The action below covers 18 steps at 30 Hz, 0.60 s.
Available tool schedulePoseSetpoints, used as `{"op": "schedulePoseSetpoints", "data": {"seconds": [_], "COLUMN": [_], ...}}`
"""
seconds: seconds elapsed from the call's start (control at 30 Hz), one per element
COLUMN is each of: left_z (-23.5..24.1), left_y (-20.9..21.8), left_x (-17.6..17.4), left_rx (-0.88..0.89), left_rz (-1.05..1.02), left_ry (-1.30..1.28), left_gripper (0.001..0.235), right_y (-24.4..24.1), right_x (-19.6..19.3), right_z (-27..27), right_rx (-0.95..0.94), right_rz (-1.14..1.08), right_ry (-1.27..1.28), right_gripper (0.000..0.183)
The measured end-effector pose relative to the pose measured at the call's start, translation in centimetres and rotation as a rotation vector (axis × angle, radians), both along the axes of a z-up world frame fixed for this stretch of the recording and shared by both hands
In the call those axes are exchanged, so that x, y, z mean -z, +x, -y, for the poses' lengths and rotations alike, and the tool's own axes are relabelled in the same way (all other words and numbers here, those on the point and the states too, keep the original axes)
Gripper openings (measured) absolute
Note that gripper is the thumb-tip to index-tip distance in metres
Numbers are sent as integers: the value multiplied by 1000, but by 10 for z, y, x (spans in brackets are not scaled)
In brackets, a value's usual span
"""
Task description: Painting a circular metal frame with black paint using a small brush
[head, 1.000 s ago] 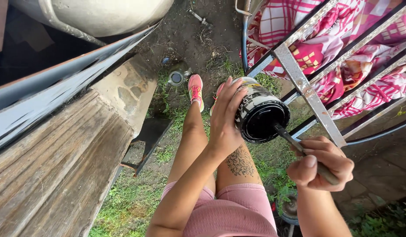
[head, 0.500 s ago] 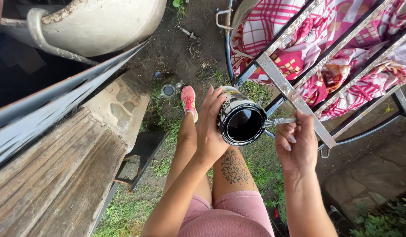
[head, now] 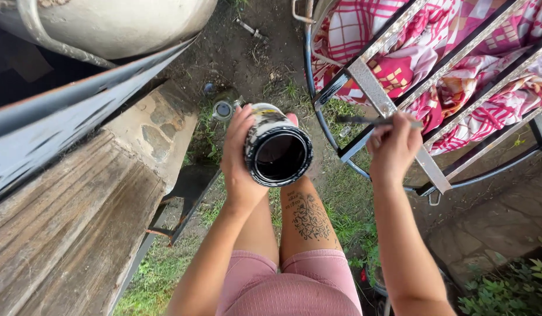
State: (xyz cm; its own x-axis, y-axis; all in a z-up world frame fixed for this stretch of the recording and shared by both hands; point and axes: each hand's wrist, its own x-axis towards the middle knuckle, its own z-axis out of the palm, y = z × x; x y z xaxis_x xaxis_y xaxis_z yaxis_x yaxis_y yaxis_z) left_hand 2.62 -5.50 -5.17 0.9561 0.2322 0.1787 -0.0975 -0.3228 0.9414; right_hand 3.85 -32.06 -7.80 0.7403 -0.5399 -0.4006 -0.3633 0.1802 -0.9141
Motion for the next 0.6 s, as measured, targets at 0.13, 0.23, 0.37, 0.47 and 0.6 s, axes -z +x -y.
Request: {"op": "schedulePoseSetpoints", "data": {"seconds": [0.13, 0.23, 0.37, 0.47, 0.6], "left_z": [-16, -19, -17, -16, -14], "left_y": [-7, -13, -17, -18, -21], "left_x": [-6, -10, -14, -18, -18], "left_rx": [-3, -3, 0, -5, -3], "left_rz": [10, 4, 6, 4, 4], "left_ry": [30, 23, 5, -1, -5], "left_gripper": [56, 55, 58, 52, 45], "right_y": [22, 29, 33, 32, 29], "right_x": [29, 49, 61, 60, 50], "right_z": [-16, -20, -17, -17, -29], "right_rx": [-276, -426, -442, -438, -438], "right_rz": [23, 95, 144, 165, 145], "right_ry": [-234, -347, -490, -606, -576], "right_gripper": [16, 18, 16, 14, 16]}}
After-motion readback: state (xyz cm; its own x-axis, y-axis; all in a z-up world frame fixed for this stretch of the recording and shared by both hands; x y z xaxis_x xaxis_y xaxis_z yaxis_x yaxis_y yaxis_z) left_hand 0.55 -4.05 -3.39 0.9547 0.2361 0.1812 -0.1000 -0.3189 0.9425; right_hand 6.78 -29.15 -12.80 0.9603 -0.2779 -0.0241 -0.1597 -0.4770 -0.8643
